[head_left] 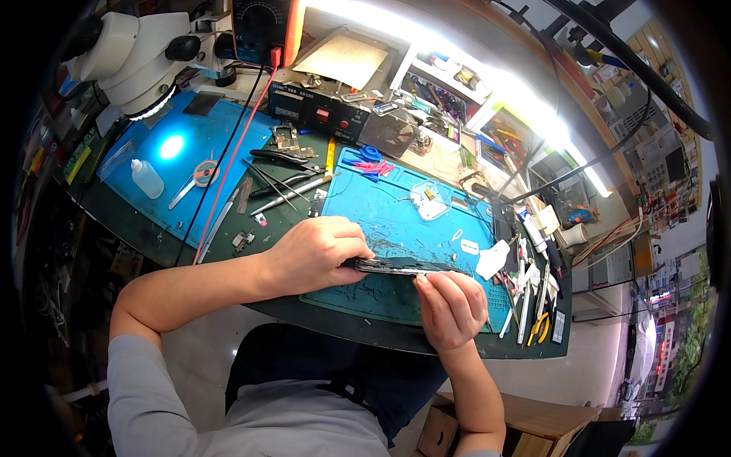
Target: The person uses a small screwdriver to remove screws from a disassembled smartphone on a workbench. They then connect a charging cable to the phone to test it.
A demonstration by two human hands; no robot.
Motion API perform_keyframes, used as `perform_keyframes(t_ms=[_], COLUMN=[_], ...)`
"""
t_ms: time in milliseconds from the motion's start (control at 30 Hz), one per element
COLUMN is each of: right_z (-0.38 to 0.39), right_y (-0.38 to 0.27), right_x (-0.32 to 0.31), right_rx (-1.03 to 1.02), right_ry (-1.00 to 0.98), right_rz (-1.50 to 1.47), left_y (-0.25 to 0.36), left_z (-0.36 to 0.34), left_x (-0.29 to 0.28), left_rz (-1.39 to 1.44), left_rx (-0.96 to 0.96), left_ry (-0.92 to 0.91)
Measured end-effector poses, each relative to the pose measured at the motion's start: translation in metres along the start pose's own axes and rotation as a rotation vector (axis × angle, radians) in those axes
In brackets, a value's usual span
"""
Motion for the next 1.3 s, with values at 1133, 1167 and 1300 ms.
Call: perform_keyframes(t_ms=[1133, 1167, 1300], right_z=[0.0014, 0.0013, 0.0019], right_y=[0.0009, 0.0004, 0.0003], right_x=[-0.0012, -0.0017, -0.0036], right_rx=[0.023, 0.023, 0.014], right_ry=[0.036, 0.033, 0.029], right_rz=[-0.022, -0.023, -0.007], left_y=[0.0014, 0.0011, 0.0024], left_z=[-0.0016, -0.0012, -0.0032], left_x=[-0.0022, -0.0015, -0.0017], left_rz=[0.005, 0.003, -0.006], left_rx=[-0.020, -0.022, -0.022], left_ry=[0.003, 0.003, -0.006])
Point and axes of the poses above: each hand's wrist, its own z-axis away from the middle knuckle, its own x-axis out of the palm, y = z × x, the point moved 5 cm from there along -z, towards the middle knuckle
